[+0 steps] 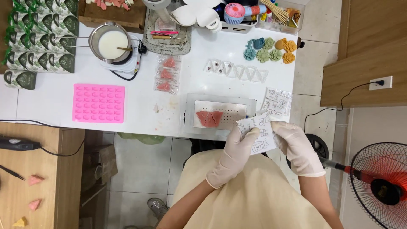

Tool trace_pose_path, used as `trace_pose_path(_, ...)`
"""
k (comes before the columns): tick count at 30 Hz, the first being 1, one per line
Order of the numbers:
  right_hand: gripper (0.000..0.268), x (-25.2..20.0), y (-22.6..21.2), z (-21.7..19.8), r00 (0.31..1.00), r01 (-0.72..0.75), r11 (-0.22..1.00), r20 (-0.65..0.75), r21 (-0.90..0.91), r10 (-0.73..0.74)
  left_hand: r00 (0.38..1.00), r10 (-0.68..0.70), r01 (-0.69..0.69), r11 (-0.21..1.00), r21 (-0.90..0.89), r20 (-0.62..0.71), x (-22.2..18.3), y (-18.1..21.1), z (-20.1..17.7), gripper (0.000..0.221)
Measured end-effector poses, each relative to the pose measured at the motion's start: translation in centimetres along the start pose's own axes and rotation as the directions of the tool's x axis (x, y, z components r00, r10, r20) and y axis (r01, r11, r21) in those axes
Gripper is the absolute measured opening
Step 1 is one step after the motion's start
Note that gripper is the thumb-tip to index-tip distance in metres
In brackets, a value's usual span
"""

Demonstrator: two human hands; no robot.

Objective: The recorder is packaging individual small pink leaf-shaped candles into small plastic bags and adding instructional/label cards into each bag.

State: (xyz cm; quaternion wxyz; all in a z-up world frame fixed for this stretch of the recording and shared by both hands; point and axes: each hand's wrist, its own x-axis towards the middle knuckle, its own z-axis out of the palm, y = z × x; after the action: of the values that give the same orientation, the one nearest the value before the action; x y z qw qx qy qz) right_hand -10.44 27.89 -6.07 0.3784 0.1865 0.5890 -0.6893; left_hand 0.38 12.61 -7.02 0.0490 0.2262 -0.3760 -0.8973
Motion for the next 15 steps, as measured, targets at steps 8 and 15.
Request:
trace_pose_path(8,0.015,-0.6,-0.1,0.5,0.971,0.195,0.974,-0.115,-0.119,-0.208,0.994,-0.018,0.018,1.0,-0.002,-0.11,0.4,2.5,-1.2,0.033)
trace_pose_path(15,0.012,-4.4,-2.5,10.1,0.847,0.504,0.835,-0.062,-0.222,-0.528,0.512,0.854,-0.331,0.098,0.939,0.091,-0.3,5.9,-2.1,0.074)
